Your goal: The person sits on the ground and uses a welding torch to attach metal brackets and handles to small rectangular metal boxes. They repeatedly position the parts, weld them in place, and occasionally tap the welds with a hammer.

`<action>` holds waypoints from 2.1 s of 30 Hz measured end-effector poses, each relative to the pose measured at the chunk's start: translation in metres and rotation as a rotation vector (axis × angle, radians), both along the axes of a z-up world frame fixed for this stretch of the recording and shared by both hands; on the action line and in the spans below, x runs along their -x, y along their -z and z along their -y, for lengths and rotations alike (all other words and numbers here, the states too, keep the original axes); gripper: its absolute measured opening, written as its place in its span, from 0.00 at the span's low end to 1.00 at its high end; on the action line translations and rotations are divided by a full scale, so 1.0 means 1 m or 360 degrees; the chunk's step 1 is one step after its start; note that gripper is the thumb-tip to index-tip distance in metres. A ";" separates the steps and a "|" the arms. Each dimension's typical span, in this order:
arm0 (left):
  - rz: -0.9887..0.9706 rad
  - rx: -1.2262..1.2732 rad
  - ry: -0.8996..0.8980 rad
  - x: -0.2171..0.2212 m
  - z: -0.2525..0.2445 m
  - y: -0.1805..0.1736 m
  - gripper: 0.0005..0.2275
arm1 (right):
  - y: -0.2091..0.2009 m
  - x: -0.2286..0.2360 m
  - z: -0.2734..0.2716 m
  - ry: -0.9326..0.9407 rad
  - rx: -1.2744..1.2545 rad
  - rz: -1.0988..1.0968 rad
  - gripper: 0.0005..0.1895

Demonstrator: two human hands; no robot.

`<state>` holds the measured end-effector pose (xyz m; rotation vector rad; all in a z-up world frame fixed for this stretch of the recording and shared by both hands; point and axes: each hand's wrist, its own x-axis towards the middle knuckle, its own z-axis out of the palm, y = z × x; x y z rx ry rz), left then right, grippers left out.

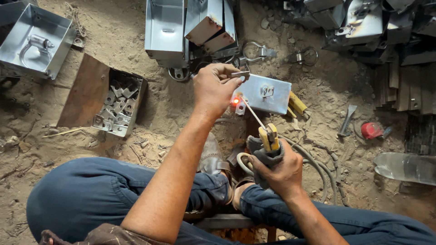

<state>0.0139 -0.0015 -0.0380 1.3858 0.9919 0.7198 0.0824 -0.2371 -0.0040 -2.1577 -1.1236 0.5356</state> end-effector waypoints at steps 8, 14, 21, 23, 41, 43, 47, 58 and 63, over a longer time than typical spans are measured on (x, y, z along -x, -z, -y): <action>-0.0036 -0.0139 -0.0045 0.004 0.000 -0.014 0.05 | 0.002 0.000 0.000 -0.0009 0.0025 0.0021 0.25; -0.0096 -0.0215 -0.0034 0.006 0.000 -0.023 0.05 | -0.001 0.000 -0.001 -0.0001 0.0011 -0.0004 0.26; -0.0022 -0.0313 -0.0014 0.007 0.000 -0.016 0.06 | -0.006 0.004 -0.005 0.0092 0.0012 0.0048 0.26; -0.0031 -0.0426 0.0004 0.008 0.001 -0.015 0.07 | -0.009 0.004 -0.007 0.0133 0.0034 0.0017 0.25; -0.0061 -0.0443 0.0116 0.000 0.014 -0.007 0.12 | -0.016 -0.012 0.013 0.0305 -0.0199 0.0130 0.26; -0.0028 -0.0497 0.0058 0.001 0.017 -0.001 0.16 | -0.014 -0.016 0.022 0.0357 -0.0274 0.0174 0.26; 0.0146 -0.0329 0.0076 -0.001 0.011 0.005 0.14 | -0.006 -0.030 0.029 0.0560 -0.0409 0.0250 0.26; 0.0371 -0.0036 0.0143 -0.004 0.025 -0.008 0.11 | 0.008 -0.043 0.054 0.0857 -0.0613 0.0134 0.28; 0.0359 0.0174 0.0447 0.005 0.036 -0.018 0.12 | 0.006 -0.046 0.059 0.0964 -0.0717 0.0042 0.26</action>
